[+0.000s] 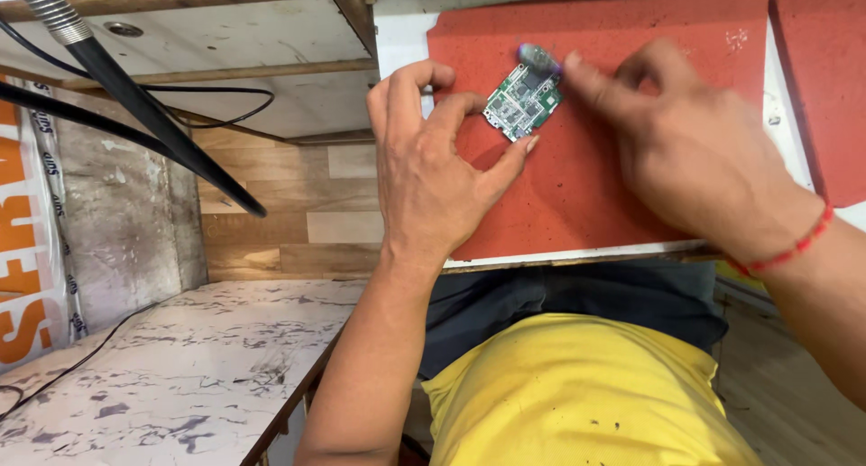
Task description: The person scrubs a small green circuit board with a purple toothbrush on a red mat, then uses a hot air gun to dry the board. The person holds the board with one hand while scrubbing and drying with the other.
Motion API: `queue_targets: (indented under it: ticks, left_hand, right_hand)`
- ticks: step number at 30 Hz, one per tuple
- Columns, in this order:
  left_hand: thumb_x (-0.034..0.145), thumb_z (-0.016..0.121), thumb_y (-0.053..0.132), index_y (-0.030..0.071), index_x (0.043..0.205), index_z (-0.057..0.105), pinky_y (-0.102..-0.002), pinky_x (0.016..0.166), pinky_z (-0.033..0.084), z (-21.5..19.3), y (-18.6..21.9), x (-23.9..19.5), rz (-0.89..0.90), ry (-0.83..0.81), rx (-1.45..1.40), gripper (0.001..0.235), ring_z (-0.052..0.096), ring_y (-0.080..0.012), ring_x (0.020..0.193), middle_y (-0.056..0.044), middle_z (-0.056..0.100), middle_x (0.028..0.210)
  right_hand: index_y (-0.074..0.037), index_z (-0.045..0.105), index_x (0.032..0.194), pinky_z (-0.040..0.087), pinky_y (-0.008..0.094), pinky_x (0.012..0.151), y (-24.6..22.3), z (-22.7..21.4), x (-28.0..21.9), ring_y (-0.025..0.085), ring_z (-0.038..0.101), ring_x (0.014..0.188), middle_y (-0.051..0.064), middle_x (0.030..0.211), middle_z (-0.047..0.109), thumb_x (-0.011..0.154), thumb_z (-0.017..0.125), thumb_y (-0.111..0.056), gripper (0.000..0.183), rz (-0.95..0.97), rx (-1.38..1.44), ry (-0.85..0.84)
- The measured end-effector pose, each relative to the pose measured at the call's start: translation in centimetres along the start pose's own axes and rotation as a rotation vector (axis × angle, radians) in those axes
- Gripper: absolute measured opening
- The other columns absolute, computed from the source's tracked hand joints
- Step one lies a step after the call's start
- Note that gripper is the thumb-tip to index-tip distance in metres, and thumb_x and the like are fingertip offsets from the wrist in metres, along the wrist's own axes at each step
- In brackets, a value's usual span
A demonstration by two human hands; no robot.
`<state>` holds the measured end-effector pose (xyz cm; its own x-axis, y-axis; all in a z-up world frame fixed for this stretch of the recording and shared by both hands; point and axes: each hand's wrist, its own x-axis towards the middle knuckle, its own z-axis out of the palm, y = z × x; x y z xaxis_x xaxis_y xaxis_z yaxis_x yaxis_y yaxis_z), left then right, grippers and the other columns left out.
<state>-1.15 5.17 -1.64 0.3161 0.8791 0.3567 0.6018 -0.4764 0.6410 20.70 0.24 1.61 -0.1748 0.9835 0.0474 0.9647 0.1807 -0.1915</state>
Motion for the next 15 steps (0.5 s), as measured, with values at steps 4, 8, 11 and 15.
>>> queue_targets:
  ticks: [4, 8, 11, 15]
  left_hand:
    - [0.074, 0.096, 0.029, 0.005, 0.098, 0.074, -0.043, 0.104, 0.047, -0.2, 0.0, -0.4, -0.002, 0.000, -0.015, 0.041, 0.047, -0.0325, 0.122, -0.011, 0.054, 0.123]
    - [0.075, 0.096, 0.029, 0.005, 0.101, 0.074, -0.043, 0.105, 0.048, 0.0, -0.2, 0.0, 0.023, 0.016, -0.021, 0.042, 0.047, -0.0321, 0.123, -0.010, 0.054, 0.124]
    - [0.073, 0.097, 0.029, 0.005, 0.101, 0.075, -0.043, 0.104, 0.047, -0.2, -0.1, -0.4, 0.013, 0.006, -0.018, 0.042, 0.048, -0.0321, 0.122, -0.010, 0.054, 0.123]
    - [0.072, 0.096, 0.026, 0.007, 0.098, 0.074, -0.043, 0.104, 0.047, -0.1, -0.2, -0.1, 0.006, 0.003, -0.013, 0.039, 0.048, -0.0325, 0.123, -0.009, 0.054, 0.124]
  right_hand:
    - [-0.020, 0.063, 0.147, 0.055, 0.045, 0.060, -0.5, 0.2, -1.0, 0.036, 0.065, 0.067, 0.016, 0.112, 0.063, 0.091, 0.059, 0.000, 0.060, -0.041, 0.088, -0.053]
    - [-0.013, 0.060, 0.150, 0.055, 0.043, 0.059, 0.0, 0.2, -0.9, 0.037, 0.066, 0.070, 0.018, 0.111, 0.063, 0.088, 0.056, 0.003, 0.064, -0.050, 0.090, -0.048]
    - [-0.014, 0.060, 0.150, 0.056, 0.044, 0.061, -0.8, 0.4, -1.8, 0.037, 0.066, 0.071, 0.017, 0.110, 0.063, 0.088, 0.055, 0.004, 0.065, 0.015, 0.118, -0.052]
    - [-0.021, 0.060, 0.152, 0.057, 0.044, 0.057, -1.3, 0.8, -1.2, 0.034, 0.067, 0.065, 0.018, 0.113, 0.064, 0.087, 0.054, 0.002, 0.069, -0.067, 0.111, -0.144]
